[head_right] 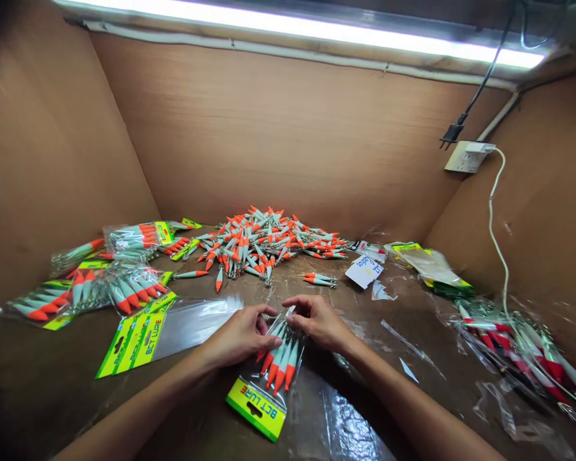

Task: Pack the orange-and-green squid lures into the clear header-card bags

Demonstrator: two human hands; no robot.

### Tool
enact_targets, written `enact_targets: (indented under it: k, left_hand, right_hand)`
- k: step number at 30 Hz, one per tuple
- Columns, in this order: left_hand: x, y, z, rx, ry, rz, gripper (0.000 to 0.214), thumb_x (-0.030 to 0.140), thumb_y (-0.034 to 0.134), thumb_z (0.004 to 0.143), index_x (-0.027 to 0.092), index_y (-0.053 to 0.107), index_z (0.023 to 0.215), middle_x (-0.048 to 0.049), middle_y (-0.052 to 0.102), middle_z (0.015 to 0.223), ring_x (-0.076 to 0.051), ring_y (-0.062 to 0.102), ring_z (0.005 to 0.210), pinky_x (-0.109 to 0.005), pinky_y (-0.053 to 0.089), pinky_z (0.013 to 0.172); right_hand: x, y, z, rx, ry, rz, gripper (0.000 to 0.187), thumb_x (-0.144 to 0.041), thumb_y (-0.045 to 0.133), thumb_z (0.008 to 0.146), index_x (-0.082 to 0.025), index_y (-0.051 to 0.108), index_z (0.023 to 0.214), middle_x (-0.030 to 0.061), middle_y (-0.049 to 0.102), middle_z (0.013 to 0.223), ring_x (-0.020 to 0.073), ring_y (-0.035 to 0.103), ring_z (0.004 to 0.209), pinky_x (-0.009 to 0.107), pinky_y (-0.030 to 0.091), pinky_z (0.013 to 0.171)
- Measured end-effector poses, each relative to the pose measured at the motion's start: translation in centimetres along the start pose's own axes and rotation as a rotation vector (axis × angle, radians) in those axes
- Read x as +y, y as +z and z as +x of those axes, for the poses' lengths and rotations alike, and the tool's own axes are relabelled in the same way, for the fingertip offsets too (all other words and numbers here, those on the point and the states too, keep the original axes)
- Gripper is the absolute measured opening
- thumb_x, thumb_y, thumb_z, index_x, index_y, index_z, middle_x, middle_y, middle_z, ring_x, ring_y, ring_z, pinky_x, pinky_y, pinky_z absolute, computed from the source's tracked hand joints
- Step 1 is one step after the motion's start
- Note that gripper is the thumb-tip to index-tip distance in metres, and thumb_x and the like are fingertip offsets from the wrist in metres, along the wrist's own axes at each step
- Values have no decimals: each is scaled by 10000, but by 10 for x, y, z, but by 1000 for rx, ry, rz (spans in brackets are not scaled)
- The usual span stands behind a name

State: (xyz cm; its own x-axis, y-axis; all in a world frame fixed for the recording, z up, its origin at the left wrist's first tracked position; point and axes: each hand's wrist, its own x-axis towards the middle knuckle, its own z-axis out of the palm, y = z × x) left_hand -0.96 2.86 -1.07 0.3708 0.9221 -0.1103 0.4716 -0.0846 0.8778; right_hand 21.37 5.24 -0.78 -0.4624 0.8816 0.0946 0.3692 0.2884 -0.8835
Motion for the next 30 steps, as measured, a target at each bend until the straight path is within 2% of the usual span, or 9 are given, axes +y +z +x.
enact_targets:
  k: [2,6,9,12,15,19,21,25,30]
  left_hand:
    - [0,-2,2,-84,-50,-85,634,459,759,708,125,603,1223,11,666,667,-168,593,537,-236,371,486]
    - [6,0,4,-172,-29,-197,432,523,708,750,111,698,879,5,626,617,-126,527,497,-223,342,474]
    - [10,6,6,-6,48,-233,391,506,734,737,124,665,791,11,613,626,-118,519,524,-217,341,497]
    - [12,7,8,118,126,-267,369,493,716,773,129,656,785,-3,633,675,-129,547,583,-222,371,540]
    - [15,3,9,169,179,-313,350,474,702,806,127,678,846,-21,660,745,-145,578,655,-234,411,598]
    - [23,-1,7,178,257,-397,317,433,729,803,132,669,884,-35,678,805,-162,606,727,-254,453,677]
    - [26,0,6,143,271,-438,326,429,752,784,140,665,909,-45,692,847,-171,620,756,-259,461,697]
    - [23,6,8,128,237,-445,377,484,775,746,142,642,834,-16,646,724,-148,583,645,-240,432,613]
    - [12,14,15,257,194,-530,410,537,752,746,160,592,768,9,602,700,-126,552,618,-219,423,584]
  right_hand:
    - [-6,-1,-2,59,-93,20,394,-327,666,868,-190,652,1237,0,669,805,142,580,715,248,442,652]
    - [-24,-7,-11,115,-216,-38,397,-312,643,897,-229,617,1285,12,669,852,157,602,765,280,483,727]
    - [-36,-10,-20,204,-271,-132,393,-321,644,902,-257,613,1289,38,684,914,196,623,839,342,503,817]
    - [-38,-9,-24,497,-319,-229,424,-340,648,894,-277,590,1310,88,655,1118,266,582,1048,431,460,957]
    - [-27,-3,-20,684,-184,-100,551,-435,648,878,-247,502,1376,116,614,1188,269,592,980,424,499,875]
    - [-14,10,-8,245,-35,309,500,-532,703,801,-173,651,1146,82,685,953,238,637,826,361,526,763]
    - [-16,15,-6,109,-31,415,414,-526,742,765,-171,708,976,53,702,852,238,649,828,343,518,770]
    - [-24,19,-11,155,-11,462,411,-557,777,713,-174,728,852,26,702,788,218,643,762,312,509,718]
    - [-21,19,-15,167,64,418,528,-687,683,731,-162,722,772,36,681,752,208,613,704,286,487,617]
